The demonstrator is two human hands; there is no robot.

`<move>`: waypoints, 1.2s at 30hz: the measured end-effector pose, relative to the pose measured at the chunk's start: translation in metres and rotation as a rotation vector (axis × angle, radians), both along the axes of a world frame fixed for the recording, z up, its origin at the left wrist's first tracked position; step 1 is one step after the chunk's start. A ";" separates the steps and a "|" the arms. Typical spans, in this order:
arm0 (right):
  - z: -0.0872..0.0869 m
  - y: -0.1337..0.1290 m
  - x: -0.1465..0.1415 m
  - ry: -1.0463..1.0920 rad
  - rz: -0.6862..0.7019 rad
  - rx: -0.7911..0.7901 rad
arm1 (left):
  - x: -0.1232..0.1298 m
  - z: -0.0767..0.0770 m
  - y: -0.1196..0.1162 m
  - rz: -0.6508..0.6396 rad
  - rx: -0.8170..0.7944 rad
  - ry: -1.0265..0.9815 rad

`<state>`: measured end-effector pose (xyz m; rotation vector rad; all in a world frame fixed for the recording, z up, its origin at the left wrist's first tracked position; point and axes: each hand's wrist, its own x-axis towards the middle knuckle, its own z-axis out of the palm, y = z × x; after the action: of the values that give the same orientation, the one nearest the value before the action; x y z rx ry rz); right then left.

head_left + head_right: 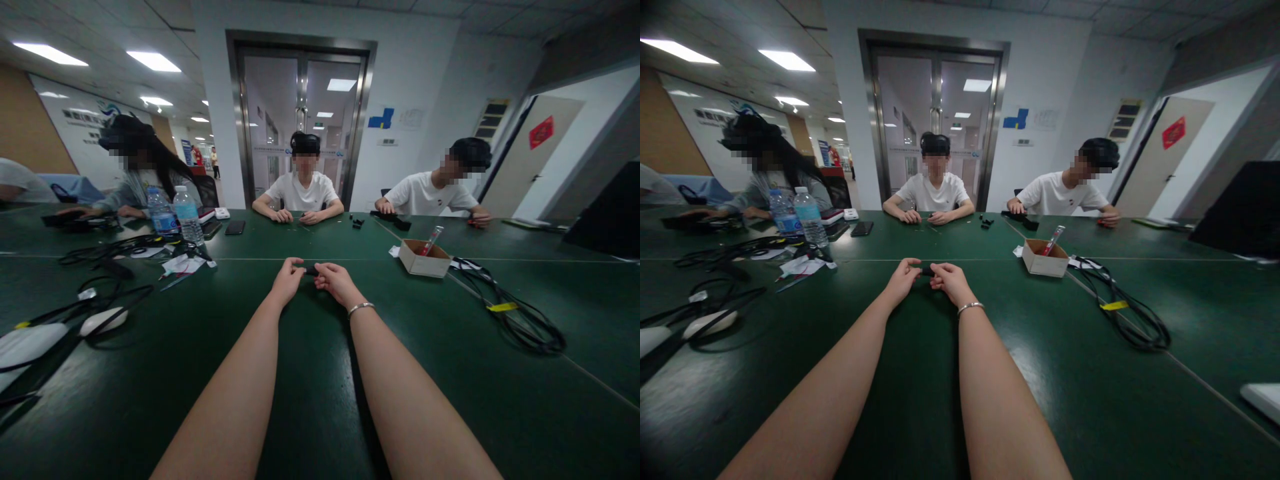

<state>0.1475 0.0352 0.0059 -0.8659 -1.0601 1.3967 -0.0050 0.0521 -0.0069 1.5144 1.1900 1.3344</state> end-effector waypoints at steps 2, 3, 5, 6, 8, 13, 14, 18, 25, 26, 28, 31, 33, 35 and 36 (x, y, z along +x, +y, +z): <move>0.000 0.000 0.000 0.001 -0.007 -0.002 | 0.000 0.002 -0.002 0.023 -0.022 -0.015; 0.000 0.000 0.000 0.001 -0.008 -0.002 | 0.001 0.003 -0.003 0.010 -0.038 -0.018; 0.000 0.000 0.000 -0.004 -0.006 0.003 | 0.001 0.004 -0.004 -0.018 -0.044 -0.018; 0.000 -0.001 0.000 -0.007 -0.005 0.005 | 0.001 0.004 -0.004 -0.016 -0.034 -0.014; 0.001 -0.001 0.000 -0.010 -0.005 0.003 | 0.001 0.003 -0.004 0.013 -0.028 -0.006; 0.001 0.000 0.000 -0.006 -0.002 -0.008 | -0.001 -0.001 -0.001 0.006 -0.037 0.026; 0.001 0.000 0.000 -0.008 -0.002 -0.008 | -0.001 -0.001 0.000 0.010 -0.030 0.030; 0.001 -0.001 0.000 -0.013 0.004 -0.006 | -0.001 -0.003 0.001 -0.001 -0.051 0.018; 0.003 -0.002 0.000 -0.015 -0.001 -0.014 | -0.001 -0.002 -0.001 -0.065 -0.045 0.009; 0.003 -0.002 0.000 -0.014 0.002 -0.015 | -0.001 -0.001 -0.002 -0.064 -0.030 0.013; 0.002 -0.002 0.000 -0.007 0.004 -0.013 | -0.001 -0.001 -0.002 -0.044 0.006 0.037; 0.001 -0.001 0.000 0.014 0.005 -0.005 | -0.001 0.000 -0.002 0.004 0.015 0.048; 0.001 -0.001 0.000 0.016 0.007 -0.004 | -0.001 0.000 -0.002 -0.010 0.001 0.037; 0.001 -0.001 0.000 0.008 0.011 -0.006 | -0.001 0.000 -0.002 -0.021 -0.002 0.049; 0.001 -0.001 0.000 0.005 0.010 -0.006 | -0.001 0.000 -0.002 -0.016 0.005 0.058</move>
<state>0.1479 0.0340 0.0072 -0.8622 -1.0587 1.4098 -0.0060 0.0499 -0.0070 1.5726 1.2092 1.2918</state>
